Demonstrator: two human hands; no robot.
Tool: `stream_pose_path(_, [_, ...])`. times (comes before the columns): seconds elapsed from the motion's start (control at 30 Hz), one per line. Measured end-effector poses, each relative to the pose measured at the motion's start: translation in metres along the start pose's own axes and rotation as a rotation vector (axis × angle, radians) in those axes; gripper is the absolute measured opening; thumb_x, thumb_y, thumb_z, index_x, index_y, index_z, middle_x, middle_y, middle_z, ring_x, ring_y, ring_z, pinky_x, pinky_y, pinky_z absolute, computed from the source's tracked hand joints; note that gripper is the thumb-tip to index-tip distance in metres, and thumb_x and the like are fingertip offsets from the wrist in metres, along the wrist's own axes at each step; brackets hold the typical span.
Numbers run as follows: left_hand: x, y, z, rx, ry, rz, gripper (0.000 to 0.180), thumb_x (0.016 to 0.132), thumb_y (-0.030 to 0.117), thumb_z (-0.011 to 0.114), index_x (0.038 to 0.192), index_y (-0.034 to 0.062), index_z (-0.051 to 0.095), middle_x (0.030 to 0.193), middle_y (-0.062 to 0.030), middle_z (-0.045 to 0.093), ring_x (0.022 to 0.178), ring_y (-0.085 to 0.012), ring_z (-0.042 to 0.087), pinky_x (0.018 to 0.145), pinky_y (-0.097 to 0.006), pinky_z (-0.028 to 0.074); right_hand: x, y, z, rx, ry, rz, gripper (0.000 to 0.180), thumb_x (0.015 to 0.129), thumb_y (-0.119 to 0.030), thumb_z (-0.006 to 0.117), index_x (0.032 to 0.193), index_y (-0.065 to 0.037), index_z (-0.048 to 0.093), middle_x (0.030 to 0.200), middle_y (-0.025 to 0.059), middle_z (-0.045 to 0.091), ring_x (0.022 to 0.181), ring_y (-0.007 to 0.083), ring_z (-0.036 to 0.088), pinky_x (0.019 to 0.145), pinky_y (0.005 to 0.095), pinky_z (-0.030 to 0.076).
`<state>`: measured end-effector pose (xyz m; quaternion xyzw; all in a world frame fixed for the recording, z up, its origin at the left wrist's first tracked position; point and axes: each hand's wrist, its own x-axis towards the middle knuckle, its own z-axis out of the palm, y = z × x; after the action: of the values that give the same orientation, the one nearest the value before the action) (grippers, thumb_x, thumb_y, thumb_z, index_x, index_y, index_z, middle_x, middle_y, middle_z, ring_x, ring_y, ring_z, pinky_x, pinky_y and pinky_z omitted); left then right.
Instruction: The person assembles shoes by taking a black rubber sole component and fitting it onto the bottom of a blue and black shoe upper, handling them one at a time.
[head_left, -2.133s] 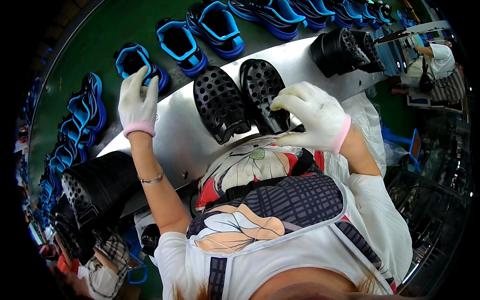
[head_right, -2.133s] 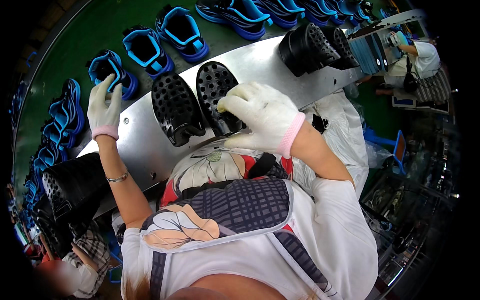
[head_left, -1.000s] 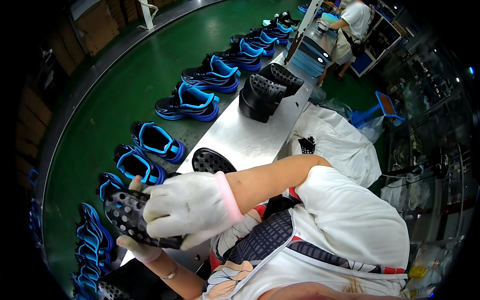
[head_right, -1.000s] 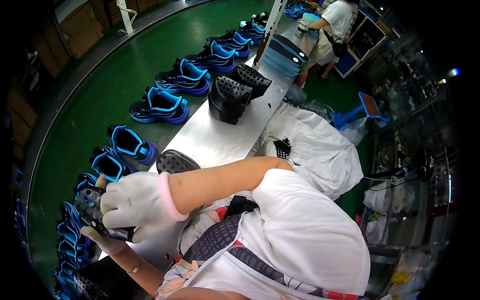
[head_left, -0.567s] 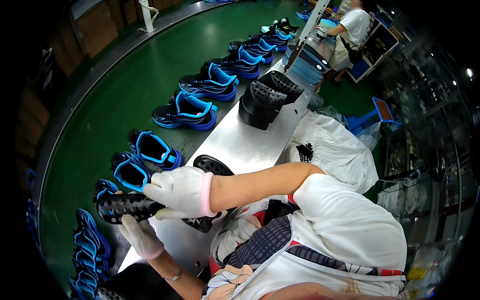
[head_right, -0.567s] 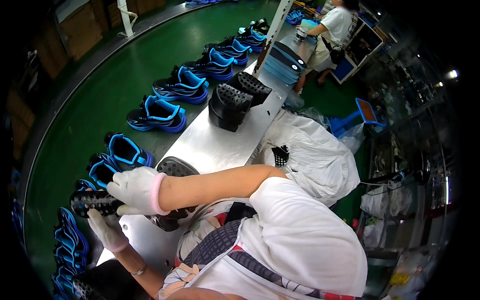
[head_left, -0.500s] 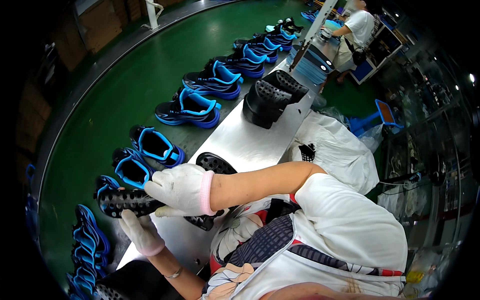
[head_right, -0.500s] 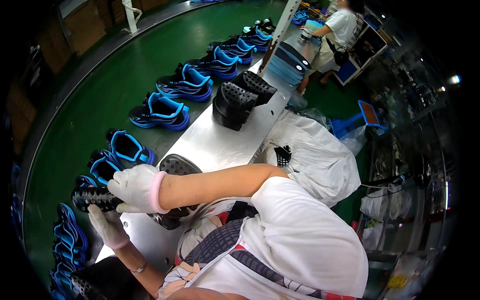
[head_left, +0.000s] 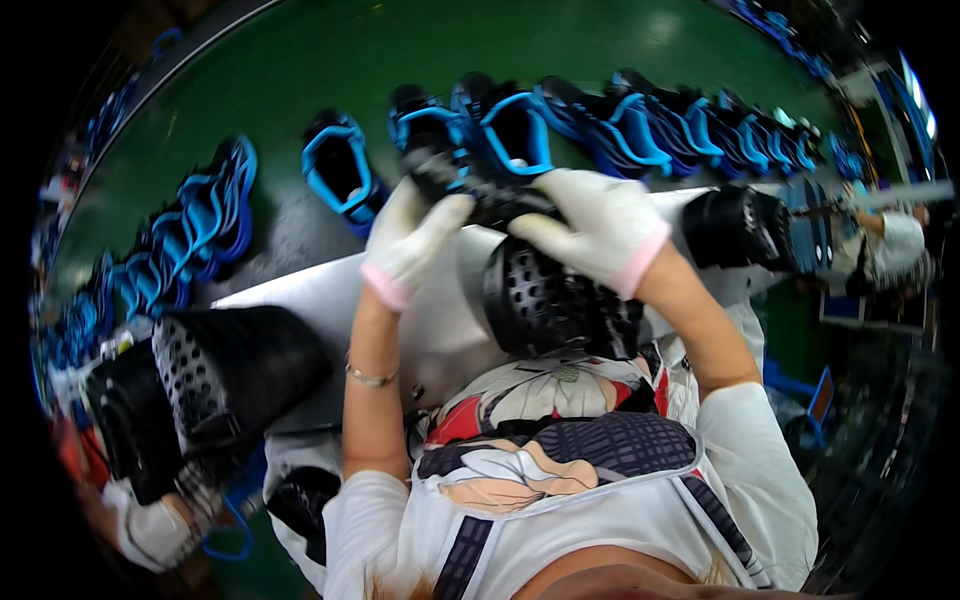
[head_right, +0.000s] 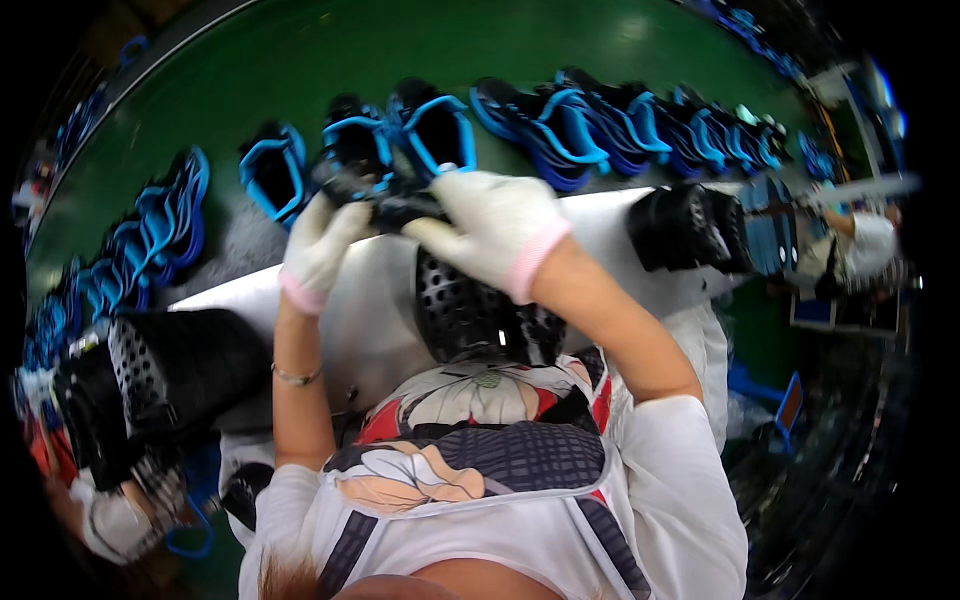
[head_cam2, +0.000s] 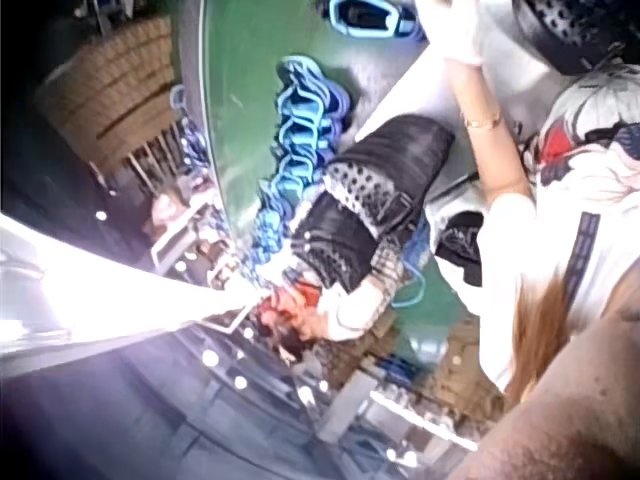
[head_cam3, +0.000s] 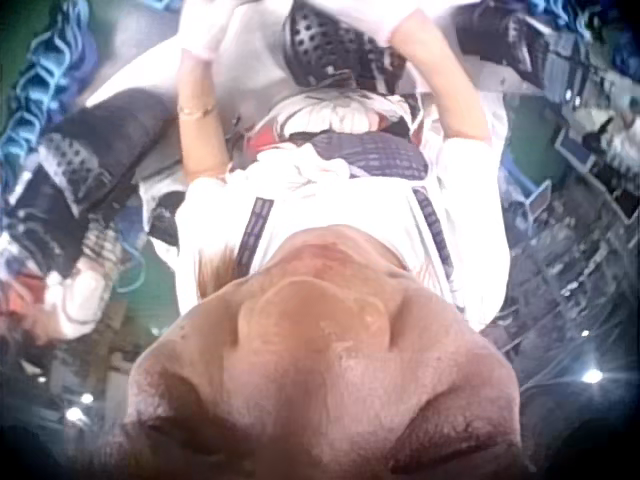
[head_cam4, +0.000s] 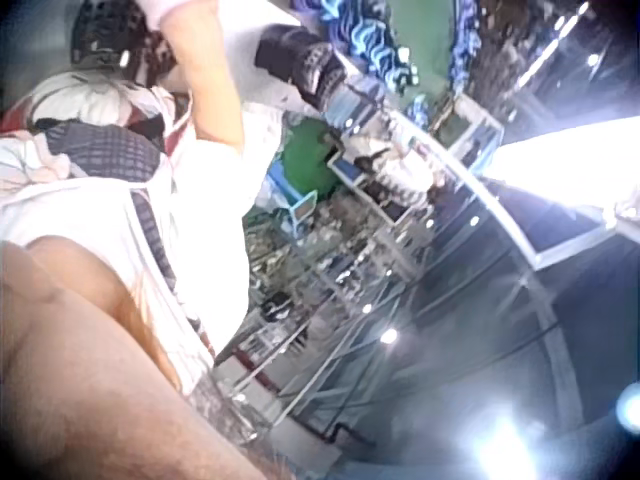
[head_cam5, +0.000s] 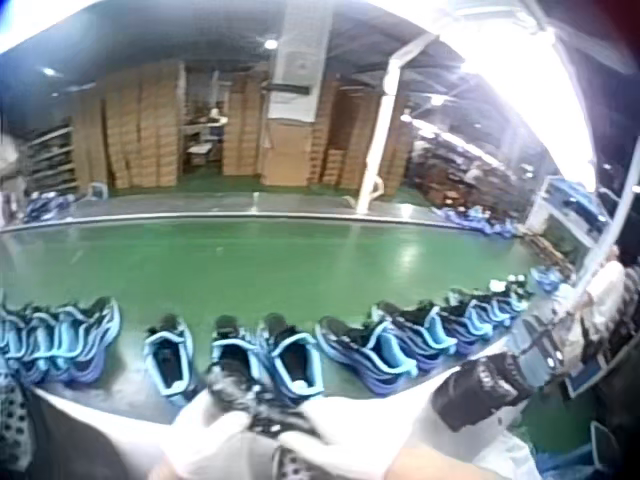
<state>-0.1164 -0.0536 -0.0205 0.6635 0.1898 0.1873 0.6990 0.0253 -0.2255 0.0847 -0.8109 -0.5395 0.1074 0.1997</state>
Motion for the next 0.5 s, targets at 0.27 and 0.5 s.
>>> stream_pose_path(0.27, [0.021,-0.028,-0.007,0.809,0.015,0.161,0.036,0.083,0.023,0.067,0.109,-0.0001,0.062,0.116,-0.0186,0.059,0.101,-0.0393,0.059,0.087,-0.045,0.049,0.049,0.015,-0.010,-0.046,-0.226,0.133,0.049,0.082,-0.049,0.061,0.081,0.000,0.067,0.071,0.0199,0.064,0.069,0.0359,0.064,0.066,0.0414,0.051])
stream_pose_path(0.5, [0.045,-0.039,0.018,0.821,0.142,0.234,0.029,0.086,0.026,0.064,0.111,0.0115,0.064,0.109,-0.0145,0.063,0.100,-0.0368,0.060,0.083,-0.047,0.050,0.131,0.000,-0.011,-0.355,-0.382,0.033,0.050,0.081,-0.047,0.054,0.083,0.000,0.072,0.078,0.0210,0.068,0.075,0.0343,0.067,0.072,0.0404,0.054])
